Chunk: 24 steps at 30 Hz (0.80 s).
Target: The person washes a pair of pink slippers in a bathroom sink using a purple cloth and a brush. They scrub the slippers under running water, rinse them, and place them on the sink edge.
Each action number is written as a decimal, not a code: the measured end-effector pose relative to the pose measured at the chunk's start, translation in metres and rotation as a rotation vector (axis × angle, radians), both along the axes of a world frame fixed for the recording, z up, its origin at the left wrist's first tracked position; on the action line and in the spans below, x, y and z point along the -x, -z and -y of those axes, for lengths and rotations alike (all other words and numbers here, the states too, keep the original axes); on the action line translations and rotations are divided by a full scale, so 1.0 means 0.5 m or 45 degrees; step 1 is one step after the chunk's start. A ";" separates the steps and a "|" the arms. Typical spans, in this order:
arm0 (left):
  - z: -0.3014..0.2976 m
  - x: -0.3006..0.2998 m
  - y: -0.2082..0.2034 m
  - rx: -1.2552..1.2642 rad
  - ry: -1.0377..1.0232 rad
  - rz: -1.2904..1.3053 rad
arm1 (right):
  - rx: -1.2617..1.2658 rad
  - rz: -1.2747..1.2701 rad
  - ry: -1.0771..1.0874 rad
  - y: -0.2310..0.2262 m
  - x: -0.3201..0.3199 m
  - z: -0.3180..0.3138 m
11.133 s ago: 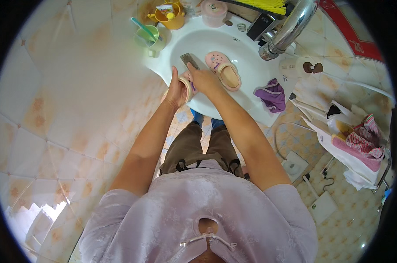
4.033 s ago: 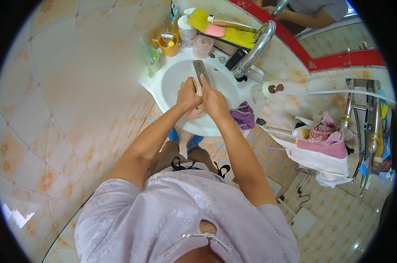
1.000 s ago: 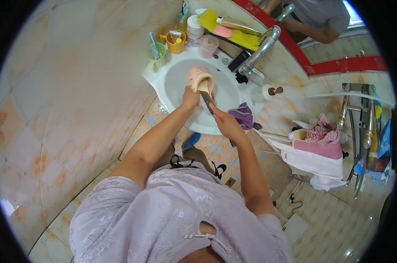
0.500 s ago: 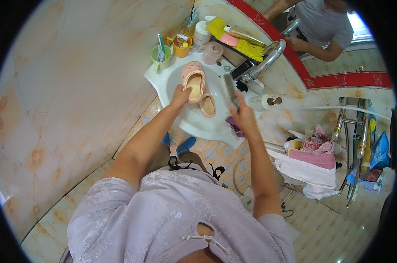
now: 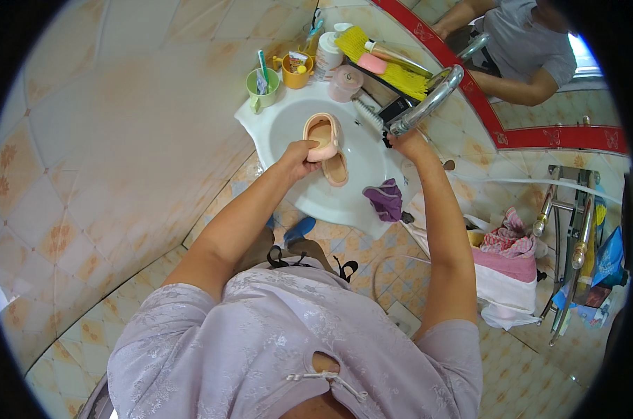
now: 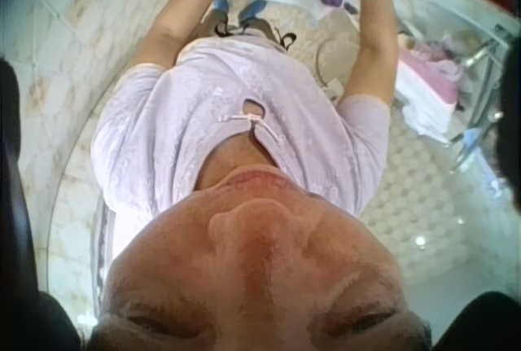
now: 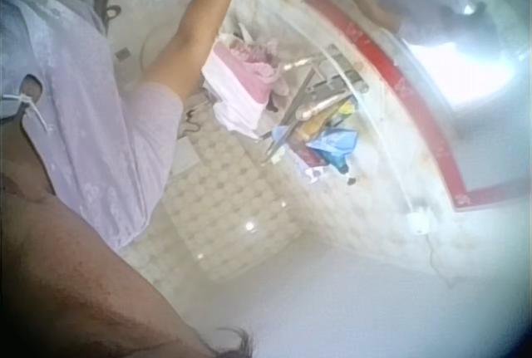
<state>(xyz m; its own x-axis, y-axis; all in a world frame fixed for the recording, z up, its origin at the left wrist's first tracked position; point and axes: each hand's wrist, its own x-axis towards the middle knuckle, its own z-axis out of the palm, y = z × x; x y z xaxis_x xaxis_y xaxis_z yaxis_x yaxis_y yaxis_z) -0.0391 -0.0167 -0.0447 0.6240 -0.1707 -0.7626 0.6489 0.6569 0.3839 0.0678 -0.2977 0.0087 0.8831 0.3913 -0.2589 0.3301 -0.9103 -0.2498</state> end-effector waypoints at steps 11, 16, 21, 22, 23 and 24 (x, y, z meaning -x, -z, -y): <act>0.008 0.014 0.011 0.104 0.030 -0.104 | 0.298 0.281 0.023 -0.034 -0.030 0.046; 0.038 0.028 0.022 0.023 0.091 -0.070 | 0.267 0.251 0.044 -0.032 -0.014 0.046; 0.060 0.013 0.066 -0.361 0.335 0.032 | -0.092 0.061 0.061 -0.055 0.136 -0.015; 0.064 0.009 0.074 -0.494 0.308 0.092 | -0.331 0.055 -0.015 -0.064 0.171 -0.025; 0.071 0.006 0.079 -0.595 0.300 0.172 | -0.288 -0.085 -0.024 -0.071 0.200 -0.035; 0.079 0.006 0.082 -0.696 0.293 0.252 | -0.262 -0.217 -0.056 -0.071 0.225 -0.048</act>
